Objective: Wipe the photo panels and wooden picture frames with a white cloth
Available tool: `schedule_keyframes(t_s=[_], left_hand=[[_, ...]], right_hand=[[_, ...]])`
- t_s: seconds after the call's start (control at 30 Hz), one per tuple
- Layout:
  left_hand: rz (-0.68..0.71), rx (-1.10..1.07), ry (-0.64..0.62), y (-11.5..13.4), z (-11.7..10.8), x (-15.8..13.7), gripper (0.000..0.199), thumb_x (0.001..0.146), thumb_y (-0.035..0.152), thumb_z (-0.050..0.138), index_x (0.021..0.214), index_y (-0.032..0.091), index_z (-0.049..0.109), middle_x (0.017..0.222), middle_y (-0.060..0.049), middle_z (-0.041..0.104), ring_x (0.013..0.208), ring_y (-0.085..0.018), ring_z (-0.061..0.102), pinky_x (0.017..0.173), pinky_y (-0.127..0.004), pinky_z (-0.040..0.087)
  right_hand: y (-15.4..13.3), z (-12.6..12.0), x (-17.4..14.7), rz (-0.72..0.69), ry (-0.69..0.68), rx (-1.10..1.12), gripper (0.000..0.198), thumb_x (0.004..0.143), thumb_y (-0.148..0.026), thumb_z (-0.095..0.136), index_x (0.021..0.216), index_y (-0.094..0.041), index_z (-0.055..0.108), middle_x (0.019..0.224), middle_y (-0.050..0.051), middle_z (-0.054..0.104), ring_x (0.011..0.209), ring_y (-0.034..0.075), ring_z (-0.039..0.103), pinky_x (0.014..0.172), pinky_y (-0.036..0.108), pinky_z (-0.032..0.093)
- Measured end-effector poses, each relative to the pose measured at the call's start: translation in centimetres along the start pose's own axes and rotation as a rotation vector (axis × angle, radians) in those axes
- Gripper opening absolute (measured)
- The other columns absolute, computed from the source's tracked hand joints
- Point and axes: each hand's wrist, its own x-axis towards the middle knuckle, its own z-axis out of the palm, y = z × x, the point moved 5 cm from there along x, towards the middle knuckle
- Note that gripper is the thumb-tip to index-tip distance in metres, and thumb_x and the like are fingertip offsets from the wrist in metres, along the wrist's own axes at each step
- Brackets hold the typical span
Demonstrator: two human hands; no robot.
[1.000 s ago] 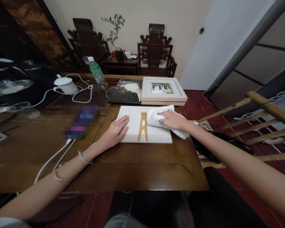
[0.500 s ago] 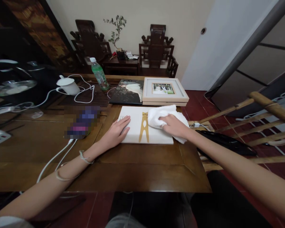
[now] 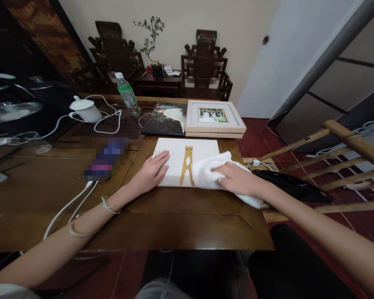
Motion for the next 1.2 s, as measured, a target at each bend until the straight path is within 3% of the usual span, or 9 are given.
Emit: schedule_keyframes(t_s=[0.2, 0.37, 0.5, 0.57, 0.67, 0.8, 0.9, 1.03, 1.2], left_hand=[[-0.011, 0.003, -0.014, 0.0, 0.0, 0.0, 0.042, 0.093, 0.022, 0.039, 0.134, 0.016, 0.045, 0.145, -0.014, 0.044, 0.136, -0.025, 0.036, 0.109, -0.052, 0.031], [-0.006, -0.002, -0.014, -0.1, 0.1, 0.0, 0.041, 0.094, 0.023, 0.038, 0.134, 0.016, 0.045, 0.145, -0.014, 0.044, 0.137, -0.025, 0.036, 0.109, -0.052, 0.031], [-0.001, -0.017, -0.006, -0.3, 0.2, -0.1, 0.042, 0.095, 0.022, 0.035, 0.135, 0.014, 0.044, 0.145, -0.015, 0.043, 0.137, -0.024, 0.036, 0.110, -0.051, 0.030], [0.001, -0.024, -0.002, -0.4, 0.3, -0.1, 0.042, 0.095, 0.021, 0.035, 0.135, 0.013, 0.044, 0.145, -0.015, 0.043, 0.137, -0.024, 0.036, 0.110, -0.051, 0.030], [0.007, -0.022, 0.004, -0.4, 0.3, -0.1, 0.043, 0.094, 0.021, 0.035, 0.136, 0.013, 0.044, 0.144, -0.015, 0.043, 0.137, -0.024, 0.036, 0.110, -0.052, 0.030], [0.009, -0.012, 0.008, -0.4, 0.4, -0.1, 0.043, 0.094, 0.021, 0.034, 0.135, 0.013, 0.045, 0.145, -0.015, 0.043, 0.137, -0.024, 0.036, 0.110, -0.051, 0.030], [0.002, -0.019, 0.022, -0.5, 0.5, -0.1, 0.042, 0.094, 0.019, 0.032, 0.134, 0.014, 0.046, 0.144, -0.014, 0.044, 0.137, -0.024, 0.036, 0.110, -0.050, 0.029], [-0.008, -0.041, 0.036, -0.6, 0.7, 0.0, 0.042, 0.094, 0.018, 0.031, 0.133, 0.013, 0.047, 0.143, -0.014, 0.045, 0.136, -0.023, 0.037, 0.110, -0.049, 0.029], [-0.009, -0.082, 0.050, -0.8, 0.7, -0.1, 0.043, 0.094, 0.019, 0.032, 0.134, 0.014, 0.046, 0.143, -0.013, 0.046, 0.136, -0.022, 0.037, 0.111, -0.049, 0.028]], right_hand=[[2.4, -1.4, 7.3, 0.039, 0.241, 0.097, 0.023, 0.074, -0.020, 0.041, 0.081, -0.017, 0.062, 0.096, 0.011, 0.069, 0.088, 0.027, 0.059, 0.078, 0.037, 0.044], [-1.3, -0.1, 10.6, -0.013, 0.317, 0.122, 0.030, 0.076, -0.014, 0.037, 0.092, -0.016, 0.062, 0.109, 0.012, 0.067, 0.100, 0.029, 0.059, 0.088, 0.044, 0.042], [-4.9, 2.7, 9.6, -0.139, 0.191, -0.038, 0.042, 0.075, -0.009, 0.041, 0.113, -0.014, 0.059, 0.134, 0.016, 0.054, 0.134, 0.036, 0.033, 0.103, 0.065, 0.023], [-6.2, 3.8, 7.7, -0.185, 0.134, -0.077, 0.046, 0.073, -0.007, 0.042, 0.116, -0.013, 0.058, 0.143, 0.016, 0.044, 0.141, 0.036, 0.017, 0.105, 0.068, 0.017], [-7.8, 4.8, 4.3, -0.227, 0.046, -0.053, 0.046, 0.073, -0.006, 0.042, 0.115, -0.013, 0.059, 0.147, 0.014, 0.039, 0.143, 0.035, 0.011, 0.107, 0.068, 0.016], [-9.6, 5.2, 0.7, -0.267, -0.052, 0.039, 0.048, 0.072, -0.006, 0.042, 0.115, -0.016, 0.060, 0.148, 0.013, 0.039, 0.141, 0.035, 0.017, 0.106, 0.068, 0.020], [-9.7, 4.8, 0.3, -0.281, -0.047, 0.059, 0.048, 0.070, -0.005, 0.042, 0.113, -0.016, 0.061, 0.137, 0.015, 0.052, 0.137, 0.033, 0.030, 0.107, 0.063, 0.024], [-8.2, 3.3, 3.4, -0.266, 0.061, -0.010, 0.036, 0.072, -0.005, 0.041, 0.098, -0.014, 0.065, 0.102, 0.013, 0.070, 0.105, 0.028, 0.061, 0.101, 0.052, 0.034], [-5.6, 1.1, 9.3, -0.242, 0.164, -0.105, 0.026, 0.074, -0.010, 0.042, 0.087, -0.013, 0.064, 0.085, 0.011, 0.070, 0.078, 0.023, 0.062, 0.079, 0.036, 0.043]])
